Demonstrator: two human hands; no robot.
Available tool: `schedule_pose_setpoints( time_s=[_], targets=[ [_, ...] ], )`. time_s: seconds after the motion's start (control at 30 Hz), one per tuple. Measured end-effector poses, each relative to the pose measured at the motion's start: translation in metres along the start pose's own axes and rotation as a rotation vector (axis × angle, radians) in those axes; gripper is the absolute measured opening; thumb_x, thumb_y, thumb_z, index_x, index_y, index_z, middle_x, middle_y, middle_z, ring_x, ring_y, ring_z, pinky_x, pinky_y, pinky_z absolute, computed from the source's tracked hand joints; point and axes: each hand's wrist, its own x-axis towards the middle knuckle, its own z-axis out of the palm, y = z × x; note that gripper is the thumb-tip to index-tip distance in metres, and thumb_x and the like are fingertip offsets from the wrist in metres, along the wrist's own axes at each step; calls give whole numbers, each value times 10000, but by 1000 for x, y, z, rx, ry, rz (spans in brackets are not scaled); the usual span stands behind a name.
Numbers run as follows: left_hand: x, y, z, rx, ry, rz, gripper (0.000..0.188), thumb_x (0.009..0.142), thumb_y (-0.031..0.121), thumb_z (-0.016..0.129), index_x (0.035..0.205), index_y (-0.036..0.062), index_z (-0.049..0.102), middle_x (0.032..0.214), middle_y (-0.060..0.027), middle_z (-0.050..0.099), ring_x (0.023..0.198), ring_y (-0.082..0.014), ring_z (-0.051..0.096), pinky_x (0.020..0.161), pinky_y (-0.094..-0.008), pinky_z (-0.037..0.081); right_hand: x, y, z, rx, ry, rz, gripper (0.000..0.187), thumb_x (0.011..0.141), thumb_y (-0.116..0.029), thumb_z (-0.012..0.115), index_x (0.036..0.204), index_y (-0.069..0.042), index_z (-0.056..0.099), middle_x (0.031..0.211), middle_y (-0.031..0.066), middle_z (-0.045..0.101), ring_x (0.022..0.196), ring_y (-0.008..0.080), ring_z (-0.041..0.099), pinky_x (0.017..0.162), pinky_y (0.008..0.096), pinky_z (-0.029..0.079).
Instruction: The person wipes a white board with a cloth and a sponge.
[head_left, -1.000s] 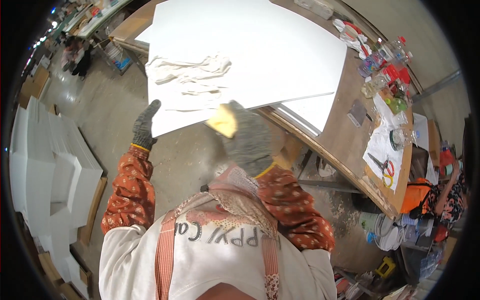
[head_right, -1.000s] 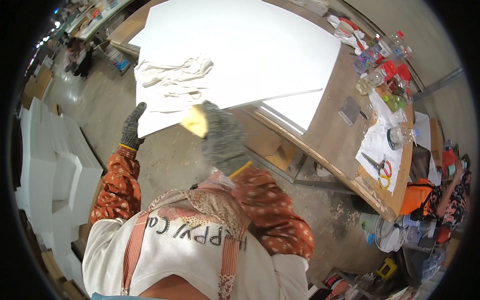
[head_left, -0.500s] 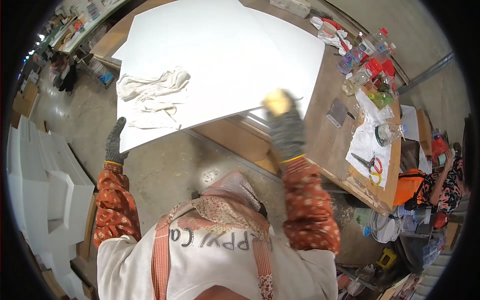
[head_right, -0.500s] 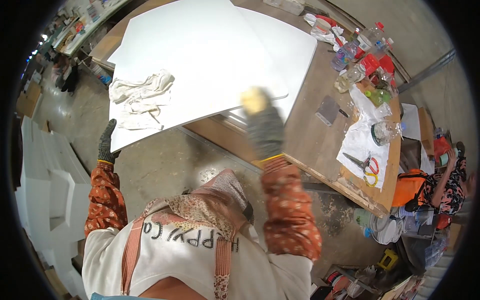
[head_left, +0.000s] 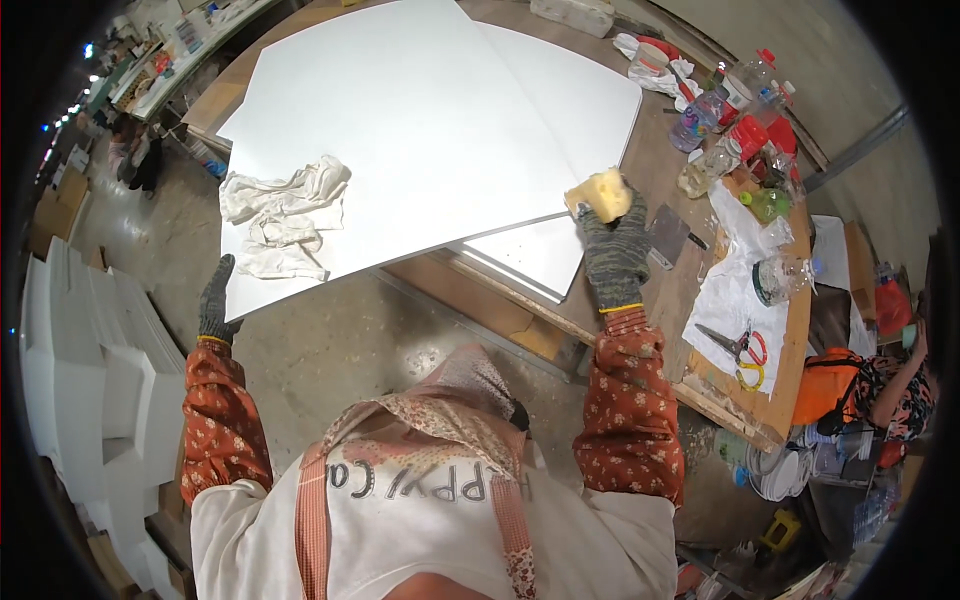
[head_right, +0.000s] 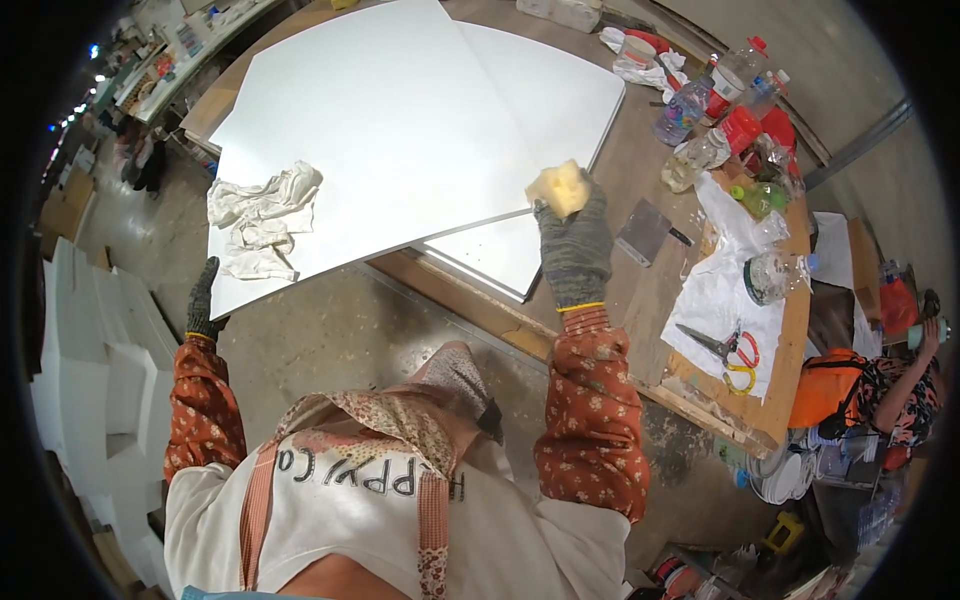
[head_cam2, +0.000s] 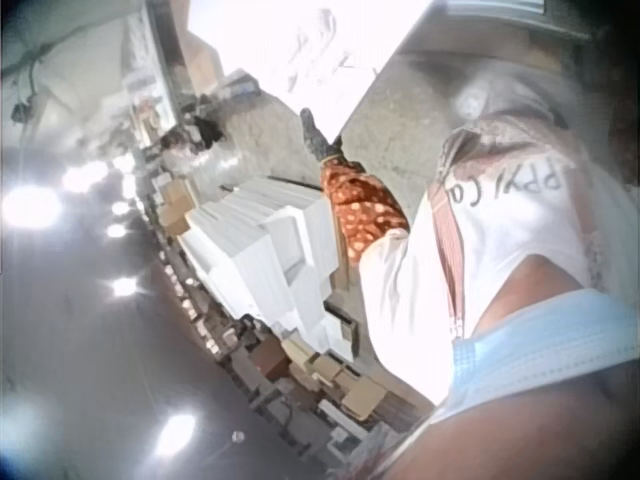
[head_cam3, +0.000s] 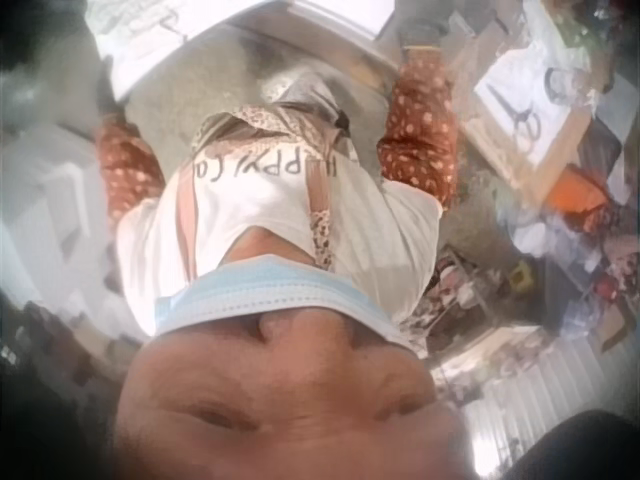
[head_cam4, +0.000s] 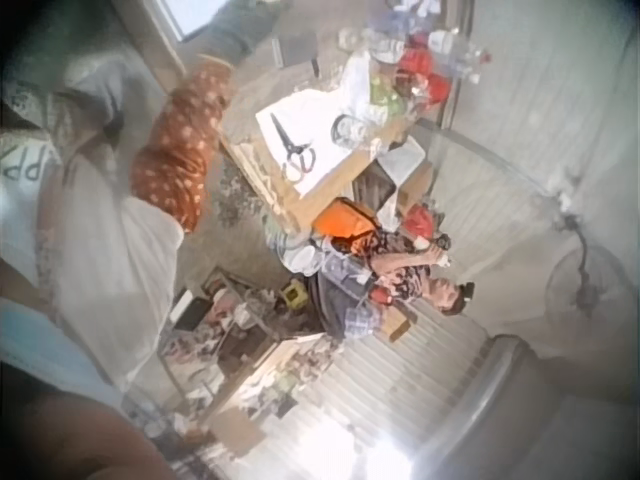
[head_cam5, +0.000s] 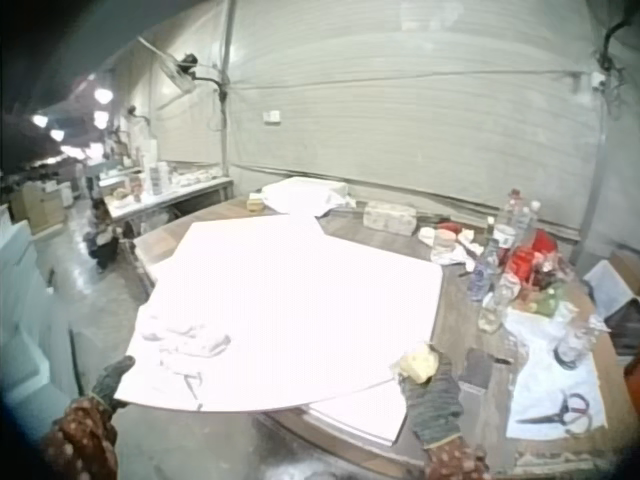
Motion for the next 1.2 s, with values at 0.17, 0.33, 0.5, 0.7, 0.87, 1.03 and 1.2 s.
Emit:
schedule_pose_setpoints(
  time_s=[0.17,0.33,0.5,0.7,0.87,1.03,1.2],
  targets=[
    [20,-19,-23,-193,-46,9,377,878,371,633,1012,18,643,831,-53,664,604,-127,606,484,-260,463,35,21,-19,178,52,257,562,769,-167,749,1227,-4,469,1109,124,597,987,218,600,878,340,491],
    [-15,-2,1,-14,-144,-142,351,883,373,627,997,42,649,765,-31,639,561,-119,579,462,-250,440,42,42,-18,353,76,209,510,774,-161,747,1192,4,505,1099,117,598,963,207,595,857,325,495],
    [-37,-15,27,34,-15,-47,376,949,375,509,1115,63,635,675,-26,605,480,-92,521,401,-257,397,45,52,-11,232,23,186,524,788,-161,732,1214,11,479,1090,112,597,977,214,592,856,328,495],
    [-59,-11,55,-29,69,-160,432,939,299,550,1254,3,550,1170,-81,604,1004,-145,591,843,-271,475,63,61,-21,345,69,170,505,798,-171,722,1207,-4,479,1123,132,605,960,214,623,831,340,515],
    [-66,-22,56,-161,47,-111,365,839,383,688,969,49,623,801,-38,627,615,-122,580,525,-270,477,93,73,-8,209,65,124,520,823,-196,685,1253,-20,453,1150,154,594,1026,261,599,895,347,480],
    [-68,-52,53,25,-20,140,320,934,166,526,1207,1,560,1126,-107,617,938,-183,609,817,-299,498,100,70,-5,171,-75,-17,477,822,-69,638,1248,13,439,1178,152,562,1059,246,563,933,354,459],
    [-120,-73,118,674,-50,694,363,955,177,491,1277,10,492,1150,-142,601,861,-226,615,795,-342,478,96,49,-6,252,-204,27,517,806,-58,678,1254,20,431,1171,141,562,1048,240,562,919,350,469]
  ],
)
